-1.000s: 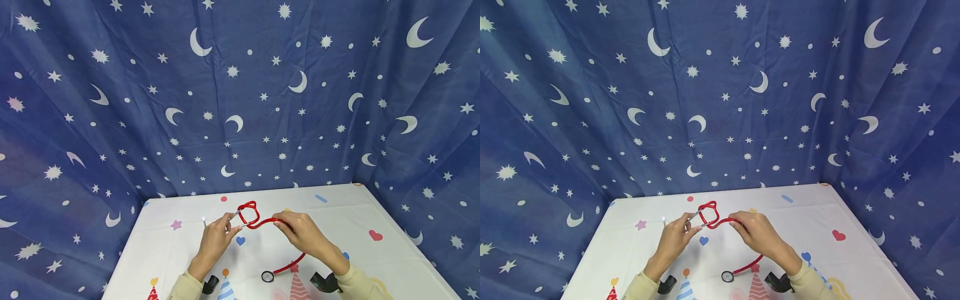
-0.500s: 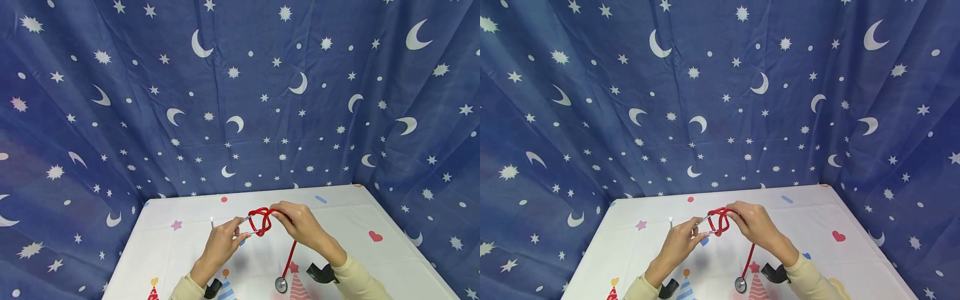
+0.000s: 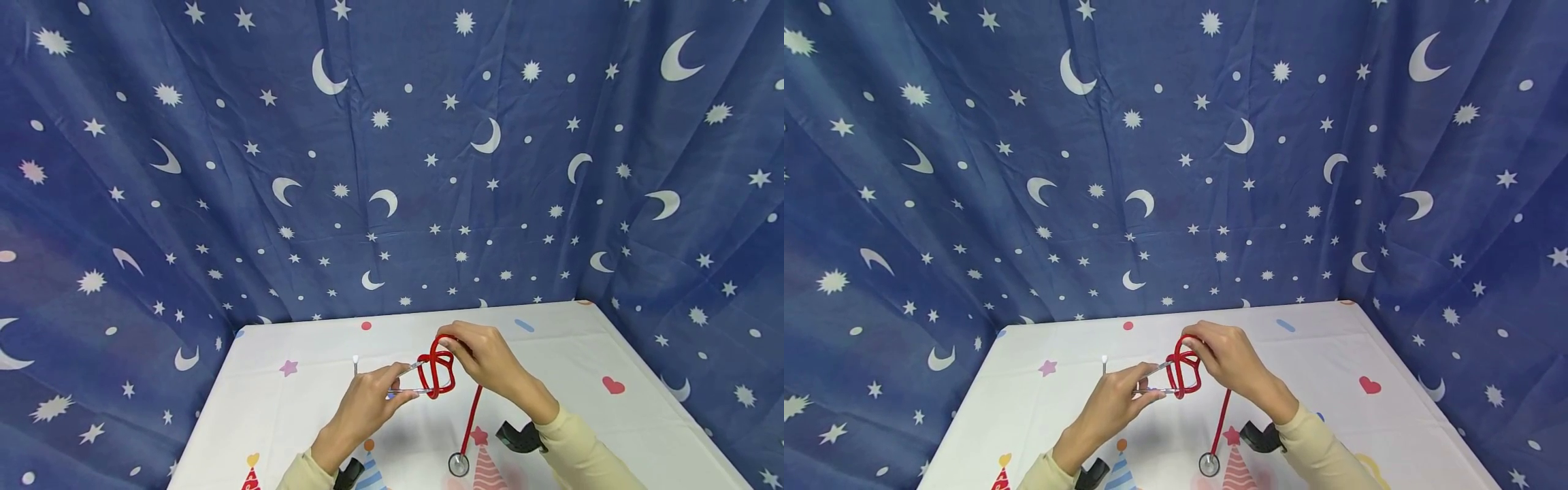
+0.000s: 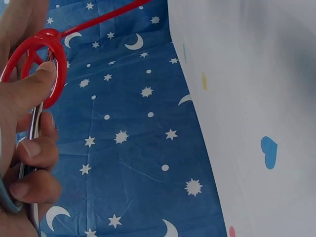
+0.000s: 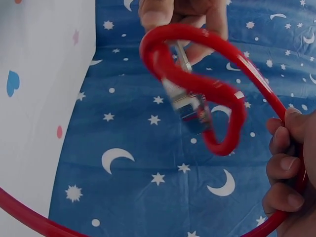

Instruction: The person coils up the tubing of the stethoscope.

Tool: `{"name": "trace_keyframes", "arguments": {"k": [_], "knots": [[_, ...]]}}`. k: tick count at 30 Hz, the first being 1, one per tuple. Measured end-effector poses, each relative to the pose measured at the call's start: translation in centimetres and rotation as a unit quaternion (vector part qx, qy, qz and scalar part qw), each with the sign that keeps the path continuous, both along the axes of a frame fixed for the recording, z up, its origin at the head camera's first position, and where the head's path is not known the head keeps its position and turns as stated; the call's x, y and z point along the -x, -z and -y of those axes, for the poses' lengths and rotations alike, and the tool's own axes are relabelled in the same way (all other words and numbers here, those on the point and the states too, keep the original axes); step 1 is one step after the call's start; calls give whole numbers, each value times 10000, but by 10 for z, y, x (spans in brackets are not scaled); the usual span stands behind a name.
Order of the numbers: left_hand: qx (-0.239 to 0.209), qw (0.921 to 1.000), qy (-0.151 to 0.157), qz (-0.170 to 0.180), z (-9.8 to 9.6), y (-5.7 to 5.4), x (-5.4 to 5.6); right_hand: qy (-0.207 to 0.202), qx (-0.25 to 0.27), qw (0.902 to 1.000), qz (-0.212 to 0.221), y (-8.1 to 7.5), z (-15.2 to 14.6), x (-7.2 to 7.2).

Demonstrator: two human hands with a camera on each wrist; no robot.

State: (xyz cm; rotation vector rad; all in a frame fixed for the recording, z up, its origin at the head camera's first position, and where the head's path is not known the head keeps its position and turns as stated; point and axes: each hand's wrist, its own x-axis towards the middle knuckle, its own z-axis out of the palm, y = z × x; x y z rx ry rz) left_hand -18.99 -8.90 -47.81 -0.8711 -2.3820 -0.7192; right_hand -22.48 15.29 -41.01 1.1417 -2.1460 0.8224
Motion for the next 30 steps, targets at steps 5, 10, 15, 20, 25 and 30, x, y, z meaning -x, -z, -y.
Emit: {"name": "trace_keyframes", "arguments": {"k": [5,10,15,20,25,30], "knots": [[-36,9995,284,-132,-2,-2,-1,6,42,10000,-12,2,3,7],[-43,9978,554,-367,-4,-4,0,83,14,9997,230,6,4,14],[3,9964,729,-435,-4,-8,1,224,-136,9978,613,12,3,19],[-173,9962,828,-231,-3,-10,-1,266,-370,9867,1562,18,-2,24],[-422,9941,993,-104,-2,-8,-3,245,-515,9743,2180,26,-6,24],[-706,9931,928,-78,-3,-8,-2,226,-320,9778,2058,38,-2,21]]}}
